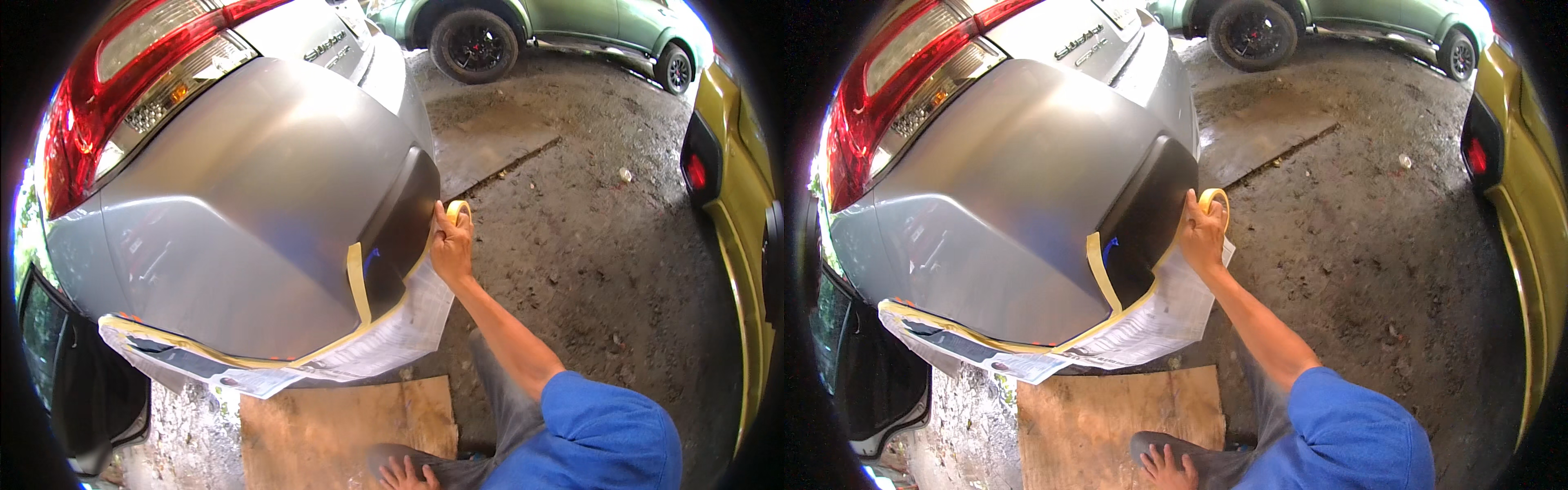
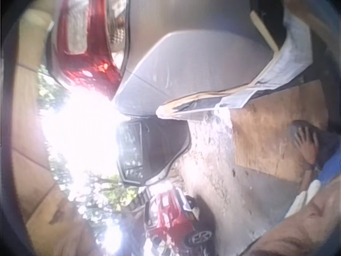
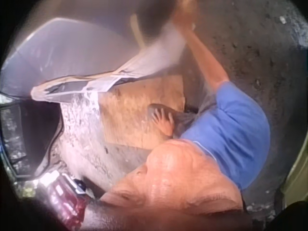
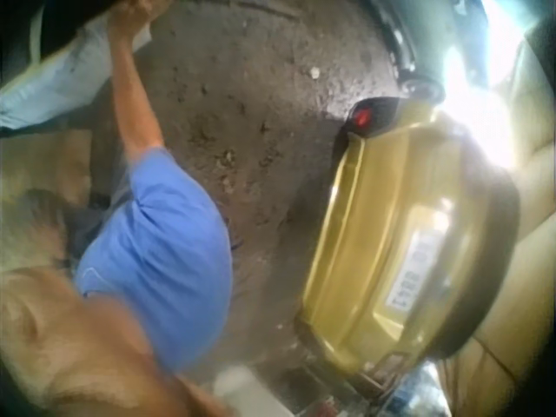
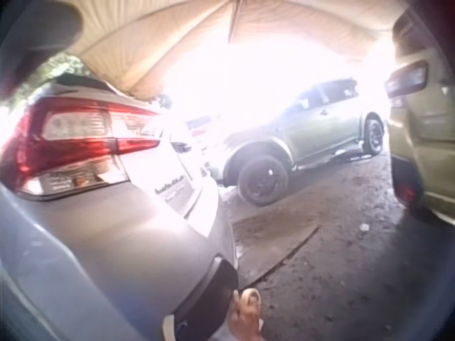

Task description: The person tapes newspaper sheets to the rear bumper and trunk lid of a silver car using masking tape. They smooth the paper and tape along the edges to cover the surface, then retrieve additional newspaper from the trunk to continue the masking process.

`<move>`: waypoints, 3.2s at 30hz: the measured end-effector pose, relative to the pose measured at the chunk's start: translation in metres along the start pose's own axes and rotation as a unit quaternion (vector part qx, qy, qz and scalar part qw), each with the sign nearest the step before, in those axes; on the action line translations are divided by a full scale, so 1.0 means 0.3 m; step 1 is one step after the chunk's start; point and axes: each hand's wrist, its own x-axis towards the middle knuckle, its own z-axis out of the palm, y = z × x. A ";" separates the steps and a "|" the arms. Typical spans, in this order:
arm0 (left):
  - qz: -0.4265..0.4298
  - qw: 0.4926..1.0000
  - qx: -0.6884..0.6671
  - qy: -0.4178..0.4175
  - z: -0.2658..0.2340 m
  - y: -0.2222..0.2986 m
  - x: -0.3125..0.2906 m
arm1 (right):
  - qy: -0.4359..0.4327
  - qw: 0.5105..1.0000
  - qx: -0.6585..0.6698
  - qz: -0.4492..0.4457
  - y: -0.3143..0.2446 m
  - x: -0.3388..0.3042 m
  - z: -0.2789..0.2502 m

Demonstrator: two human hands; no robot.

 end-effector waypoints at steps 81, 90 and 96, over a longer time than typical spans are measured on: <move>-0.150 0.902 -0.353 -0.198 -0.354 -0.093 1.005 | -0.543 0.729 -0.370 -0.192 -0.283 -0.511 -0.792; -0.237 0.866 -0.304 -0.318 -1.041 -0.120 -0.076 | -0.679 0.643 -0.341 -0.100 -0.634 -0.279 -1.007; -0.777 0.546 -0.217 -0.227 -1.396 0.081 -0.907 | -0.759 0.596 -0.263 -0.012 -0.612 -0.237 -0.897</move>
